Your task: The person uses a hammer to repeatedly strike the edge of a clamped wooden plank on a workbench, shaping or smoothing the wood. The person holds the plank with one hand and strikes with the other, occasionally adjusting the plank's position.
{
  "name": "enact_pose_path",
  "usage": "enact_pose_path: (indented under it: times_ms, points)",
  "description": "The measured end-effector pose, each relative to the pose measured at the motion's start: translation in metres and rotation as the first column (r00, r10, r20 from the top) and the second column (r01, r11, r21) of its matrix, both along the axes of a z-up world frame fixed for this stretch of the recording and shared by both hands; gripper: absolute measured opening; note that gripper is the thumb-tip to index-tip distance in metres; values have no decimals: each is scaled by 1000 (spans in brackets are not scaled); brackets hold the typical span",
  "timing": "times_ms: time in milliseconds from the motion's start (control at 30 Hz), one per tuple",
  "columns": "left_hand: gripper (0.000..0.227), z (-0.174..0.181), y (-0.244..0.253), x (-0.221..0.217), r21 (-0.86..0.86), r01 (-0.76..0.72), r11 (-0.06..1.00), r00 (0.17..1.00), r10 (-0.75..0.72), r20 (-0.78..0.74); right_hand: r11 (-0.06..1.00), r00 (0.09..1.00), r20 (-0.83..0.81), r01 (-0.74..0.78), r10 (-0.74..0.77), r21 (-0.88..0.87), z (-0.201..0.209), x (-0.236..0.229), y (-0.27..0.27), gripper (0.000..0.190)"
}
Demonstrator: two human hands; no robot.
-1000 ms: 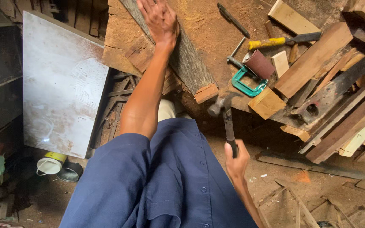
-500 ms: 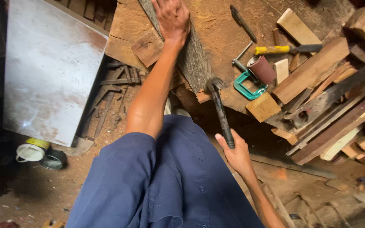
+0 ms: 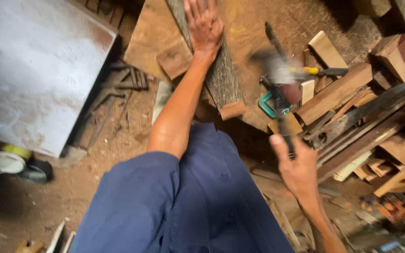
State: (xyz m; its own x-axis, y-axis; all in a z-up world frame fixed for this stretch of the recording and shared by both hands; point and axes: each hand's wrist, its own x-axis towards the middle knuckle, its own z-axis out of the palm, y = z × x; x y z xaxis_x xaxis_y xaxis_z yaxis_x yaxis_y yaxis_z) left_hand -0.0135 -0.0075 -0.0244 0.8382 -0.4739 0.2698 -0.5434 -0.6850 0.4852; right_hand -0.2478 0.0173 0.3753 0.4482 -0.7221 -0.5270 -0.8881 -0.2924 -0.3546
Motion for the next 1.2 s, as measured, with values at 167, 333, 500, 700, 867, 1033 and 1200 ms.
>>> enact_pose_path:
  times_ms: [167, 333, 500, 700, 867, 1033, 1200]
  points:
    - [56, 9, 3, 2, 33, 0, 999, 1000, 1, -26, 945, 976, 150, -105, 157, -309, -56, -20, 23, 49]
    - [60, 18, 8, -5, -15, 17, 1000, 999, -17, -46, 979, 853, -515, 167, -84, 117, -43, -114, 65, 56]
    - [59, 25, 12, -12, -11, 61, 998, 994, -62, -88, 956, 831, -505, 290, -233, 36, -29, -167, 82, 57]
    - [58, 11, 8, -9, 25, 37, 999, 997, -35, -71, 913, 855, -409, 393, -317, 113, -39, -93, 79, 56]
    - [50, -4, 7, -11, 19, 32, 999, 996, -31, -81, 949, 948, -65, 313, -310, 39, -32, -45, 68, 44]
    - [48, -11, 5, -7, 43, 25, 999, 998, -23, -52, 908, 922, -104, 385, -372, 165, -72, -73, 104, 40]
    - [49, 12, 2, -1, 2, 43, 999, 999, -43, -30, 900, 799, -509, 425, -321, 99, -72, -162, 130, 52]
